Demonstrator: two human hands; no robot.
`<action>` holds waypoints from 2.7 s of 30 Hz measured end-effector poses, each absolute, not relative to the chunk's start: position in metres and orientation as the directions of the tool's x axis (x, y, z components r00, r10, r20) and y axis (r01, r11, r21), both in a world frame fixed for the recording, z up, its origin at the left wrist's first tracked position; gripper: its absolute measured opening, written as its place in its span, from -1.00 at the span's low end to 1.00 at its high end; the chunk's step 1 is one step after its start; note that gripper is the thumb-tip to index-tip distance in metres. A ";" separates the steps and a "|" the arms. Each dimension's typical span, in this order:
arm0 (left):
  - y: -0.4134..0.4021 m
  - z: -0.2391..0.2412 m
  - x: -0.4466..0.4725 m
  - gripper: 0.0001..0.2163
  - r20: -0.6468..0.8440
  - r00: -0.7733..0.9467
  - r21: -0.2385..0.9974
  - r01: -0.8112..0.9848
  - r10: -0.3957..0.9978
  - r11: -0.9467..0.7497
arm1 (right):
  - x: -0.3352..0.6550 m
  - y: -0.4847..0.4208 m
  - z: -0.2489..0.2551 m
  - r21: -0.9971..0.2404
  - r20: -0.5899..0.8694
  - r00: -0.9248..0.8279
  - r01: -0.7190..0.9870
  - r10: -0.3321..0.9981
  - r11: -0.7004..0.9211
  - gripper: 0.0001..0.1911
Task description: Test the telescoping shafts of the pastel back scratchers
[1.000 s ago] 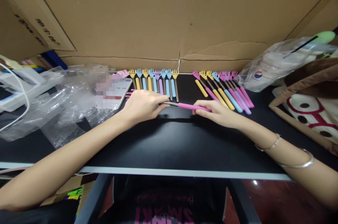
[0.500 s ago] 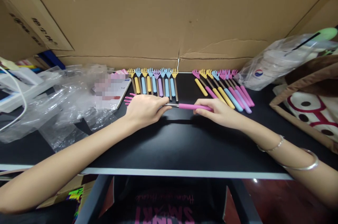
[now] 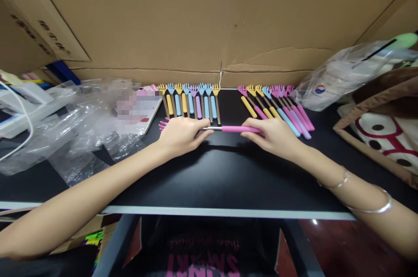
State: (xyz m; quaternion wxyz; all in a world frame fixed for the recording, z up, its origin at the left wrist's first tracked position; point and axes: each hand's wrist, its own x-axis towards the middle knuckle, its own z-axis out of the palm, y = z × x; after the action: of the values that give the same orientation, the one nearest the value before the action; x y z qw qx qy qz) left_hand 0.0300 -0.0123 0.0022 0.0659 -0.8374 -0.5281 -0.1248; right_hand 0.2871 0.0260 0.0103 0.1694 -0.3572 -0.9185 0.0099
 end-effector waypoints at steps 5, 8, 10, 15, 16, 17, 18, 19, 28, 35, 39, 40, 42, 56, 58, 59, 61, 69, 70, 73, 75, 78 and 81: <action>-0.011 0.005 0.030 -0.70 0.283 0.426 0.065 0.885 0.859 -0.460 | 0.289 0.024 0.015 -0.035 0.325 -0.688 0.676 0.649 0.736 -0.66; -0.012 0.005 0.030 -0.77 0.288 0.452 0.024 0.878 0.844 -0.478 | 0.292 0.025 0.016 0.049 0.345 -0.705 0.672 0.619 0.739 -0.62; -0.012 0.006 0.029 -0.81 0.287 0.473 -0.021 0.873 0.833 -0.488 | 0.295 0.028 0.016 0.108 0.347 -0.715 0.673 0.607 0.731 -0.59; -0.009 0.008 0.021 -0.79 0.284 0.481 -0.137 0.876 0.829 -0.462 | 0.309 0.039 0.025 0.187 0.334 -0.731 0.671 0.596 0.718 -0.53; -0.007 0.010 0.019 -0.78 0.288 0.473 -0.152 0.881 0.833 -0.447 | 0.313 0.042 0.027 0.182 0.323 -0.727 0.676 0.606 0.714 -0.54; -0.006 0.011 0.016 -0.76 0.292 0.467 -0.165 0.884 0.835 -0.437 | 0.317 0.044 0.030 0.166 0.305 -0.722 0.683 0.621 0.711 -0.54; -0.005 0.012 0.015 -0.75 0.296 0.468 -0.175 0.884 0.833 -0.434 | 0.321 0.047 0.033 0.143 0.281 -0.716 0.690 0.639 0.710 -0.55; -0.004 0.013 0.013 -0.73 0.297 0.477 -0.185 0.878 0.827 -0.441 | 0.324 0.049 0.035 0.117 0.250 -0.710 0.697 0.658 0.708 -0.56; -0.004 0.019 0.007 -0.78 0.142 0.550 -0.153 0.834 0.823 -0.530 | 0.328 0.054 0.030 -0.018 0.076 -0.663 0.746 0.745 0.665 -0.64; -0.002 0.023 0.001 -0.87 0.069 0.579 0.020 0.813 0.812 -0.582 | 0.319 0.044 0.028 -0.032 0.025 -0.741 0.671 0.672 0.741 -0.74; 0.001 0.020 -0.001 -0.89 0.118 0.613 0.028 0.784 0.781 -0.620 | 0.316 0.043 0.023 -0.060 0.038 -0.800 0.597 0.599 0.800 -0.76; 0.001 0.019 -0.001 -0.88 0.132 0.616 0.024 0.781 0.777 -0.624 | 0.316 0.043 0.021 -0.078 0.037 -0.801 0.593 0.597 0.801 -0.79; 0.002 0.018 -0.002 -0.86 0.140 0.615 0.025 0.782 0.776 -0.623 | 0.316 0.045 0.017 -0.118 0.027 -0.795 0.599 0.605 0.792 -0.83; 0.001 0.018 0.001 -0.85 0.020 0.599 0.141 0.791 0.801 -0.595 | 0.316 0.048 0.013 -0.203 -0.027 -0.773 0.625 0.634 0.754 -0.83; 0.000 0.018 0.001 -0.86 0.019 0.600 0.136 0.791 0.800 -0.596 | 0.316 0.047 0.015 -0.202 -0.045 -0.775 0.625 0.630 0.754 -0.85; 0.000 0.018 0.001 -0.86 0.018 0.601 0.134 0.791 0.799 -0.597 | 0.316 0.046 0.015 -0.200 -0.048 -0.776 0.624 0.629 0.755 -0.85; 0.000 0.018 0.001 -0.87 0.017 0.602 0.132 0.790 0.799 -0.598 | 0.316 0.045 0.017 -0.199 -0.052 -0.775 0.626 0.629 0.754 -0.85; -0.001 0.017 0.002 -0.88 0.031 0.618 0.105 0.780 0.786 -0.617 | 0.316 0.044 0.018 -0.207 -0.098 -0.756 0.652 0.648 0.729 -0.78; -0.001 0.017 0.003 -0.88 0.028 0.618 0.100 0.780 0.786 -0.618 | 0.315 0.044 0.019 -0.204 -0.091 -0.753 0.655 0.652 0.728 -0.75; -0.002 0.018 0.004 -0.87 0.027 0.622 0.076 0.779 0.782 -0.622 | 0.315 0.049 0.021 -0.170 0.011 -0.736 0.666 0.677 0.726 -0.67; -0.003 0.017 0.004 -0.85 0.038 0.630 0.052 0.774 0.776 -0.631 | 0.317 0.055 0.021 -0.125 0.139 -0.710 0.679 0.690 0.724 -0.64; -0.003 0.015 0.004 -0.83 0.063 0.645 0.023 0.762 0.762 -0.647 | 0.321 0.065 0.017 -0.020 0.282 -0.681 0.700 0.675 0.714 -0.56; -0.003 0.014 0.003 -0.80 0.086 0.651 0.001 0.757 0.754 -0.654 | 0.325 0.073 0.006 0.075 0.307 -0.695 0.699 0.650 0.711 -0.51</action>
State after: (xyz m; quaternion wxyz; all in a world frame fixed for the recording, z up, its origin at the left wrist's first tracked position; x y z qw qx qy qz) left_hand 0.0032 -0.0025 0.0135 0.0176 -0.9084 -0.4158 -0.0394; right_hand 0.3246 0.0726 0.0060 0.1301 -0.3683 -0.9158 -0.0935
